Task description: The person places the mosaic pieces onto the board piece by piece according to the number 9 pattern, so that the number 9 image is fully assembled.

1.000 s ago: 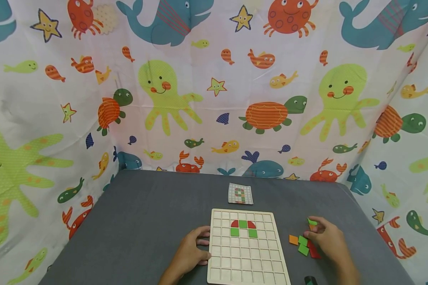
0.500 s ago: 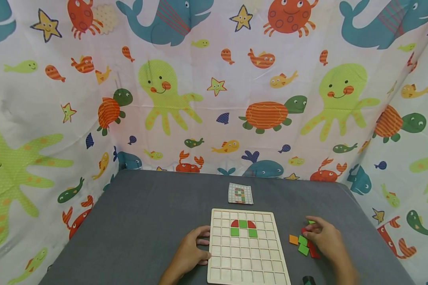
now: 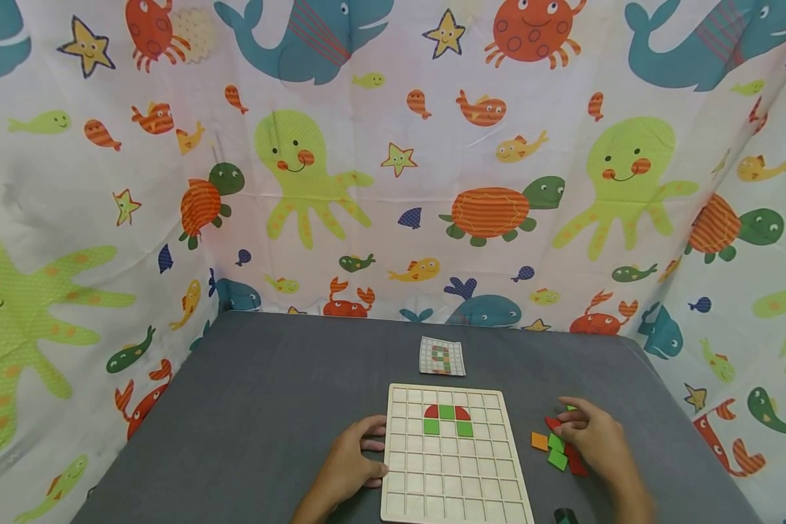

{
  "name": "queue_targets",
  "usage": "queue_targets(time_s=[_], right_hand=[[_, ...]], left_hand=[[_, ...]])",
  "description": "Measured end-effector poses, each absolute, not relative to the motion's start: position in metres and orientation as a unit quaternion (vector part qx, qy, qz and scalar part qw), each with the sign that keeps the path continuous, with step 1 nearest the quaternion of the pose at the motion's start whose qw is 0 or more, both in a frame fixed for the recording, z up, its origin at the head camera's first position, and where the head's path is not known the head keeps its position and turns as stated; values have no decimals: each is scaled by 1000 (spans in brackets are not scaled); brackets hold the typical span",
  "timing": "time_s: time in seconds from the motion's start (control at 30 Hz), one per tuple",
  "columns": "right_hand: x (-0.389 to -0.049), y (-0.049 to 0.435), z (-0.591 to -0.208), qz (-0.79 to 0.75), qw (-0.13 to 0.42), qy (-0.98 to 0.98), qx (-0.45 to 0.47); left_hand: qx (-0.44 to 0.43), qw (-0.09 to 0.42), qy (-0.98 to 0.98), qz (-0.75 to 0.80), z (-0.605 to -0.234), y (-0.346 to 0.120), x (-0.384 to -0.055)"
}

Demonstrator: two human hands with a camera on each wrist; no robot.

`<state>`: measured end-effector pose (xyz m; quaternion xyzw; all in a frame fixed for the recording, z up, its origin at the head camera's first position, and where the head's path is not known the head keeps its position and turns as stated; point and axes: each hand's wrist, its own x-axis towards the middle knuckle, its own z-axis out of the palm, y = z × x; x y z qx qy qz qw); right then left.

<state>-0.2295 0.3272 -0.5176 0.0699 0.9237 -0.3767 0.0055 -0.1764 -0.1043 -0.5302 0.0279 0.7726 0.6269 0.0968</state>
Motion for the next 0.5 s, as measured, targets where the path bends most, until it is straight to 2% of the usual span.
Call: queue_targets(time_s=[0.5], right_hand=[[-230,326,-519,-353,-13,934,58]], left_hand=[[27,94,774,626,-532,-104,-178]])
